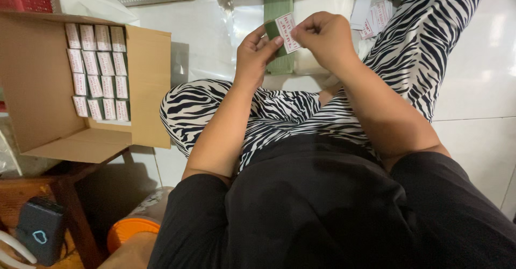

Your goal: The person sits on the floor and wraps round white food items one at a time in clear plastic film, then folds a green leaf strip around each wrapped item, presses a red label sticker onto it, and places the finished package into a cardboard box.

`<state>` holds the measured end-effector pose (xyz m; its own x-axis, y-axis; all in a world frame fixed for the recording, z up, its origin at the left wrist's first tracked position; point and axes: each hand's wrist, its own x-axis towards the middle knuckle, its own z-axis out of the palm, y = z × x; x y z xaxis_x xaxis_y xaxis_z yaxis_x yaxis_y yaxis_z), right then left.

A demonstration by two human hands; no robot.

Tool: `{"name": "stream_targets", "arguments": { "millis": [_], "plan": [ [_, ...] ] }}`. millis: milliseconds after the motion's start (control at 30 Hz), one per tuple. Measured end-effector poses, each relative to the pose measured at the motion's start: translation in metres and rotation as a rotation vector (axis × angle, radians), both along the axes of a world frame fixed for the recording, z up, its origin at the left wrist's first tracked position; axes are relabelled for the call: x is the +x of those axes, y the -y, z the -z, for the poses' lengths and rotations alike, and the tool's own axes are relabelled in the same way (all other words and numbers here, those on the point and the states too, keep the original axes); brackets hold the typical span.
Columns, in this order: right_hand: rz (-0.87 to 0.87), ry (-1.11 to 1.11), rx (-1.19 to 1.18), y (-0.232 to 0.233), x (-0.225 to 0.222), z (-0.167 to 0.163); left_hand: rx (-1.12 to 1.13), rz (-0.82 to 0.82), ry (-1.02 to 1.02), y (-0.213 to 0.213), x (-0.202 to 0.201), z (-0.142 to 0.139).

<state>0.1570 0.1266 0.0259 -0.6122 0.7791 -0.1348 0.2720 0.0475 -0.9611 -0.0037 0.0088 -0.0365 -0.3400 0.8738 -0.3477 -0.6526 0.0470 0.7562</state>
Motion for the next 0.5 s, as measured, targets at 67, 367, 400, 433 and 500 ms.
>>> {"name": "stream_targets", "arguments": {
  "millis": [67, 367, 400, 433, 500],
  "plan": [
    [-0.003, 0.059, 0.054, 0.007, -0.005, 0.001, -0.008, -0.005, -0.016, -0.001, 0.0, 0.0],
    [0.046, 0.057, 0.071, 0.019, -0.011, -0.011, -0.016, -0.027, -0.011, 0.001, -0.004, -0.002],
    [0.055, 0.049, 0.057, 0.02, -0.012, -0.01, -0.011, -0.024, -0.01, 0.001, -0.004, -0.002],
    [0.05, 0.04, 0.06, 0.02, -0.013, -0.009, -0.006, -0.021, -0.009, 0.001, -0.004, -0.002],
    [0.04, 0.025, 0.066, 0.021, -0.014, -0.008, -0.005, -0.016, -0.012, 0.001, -0.004, -0.003]
  ]
}}
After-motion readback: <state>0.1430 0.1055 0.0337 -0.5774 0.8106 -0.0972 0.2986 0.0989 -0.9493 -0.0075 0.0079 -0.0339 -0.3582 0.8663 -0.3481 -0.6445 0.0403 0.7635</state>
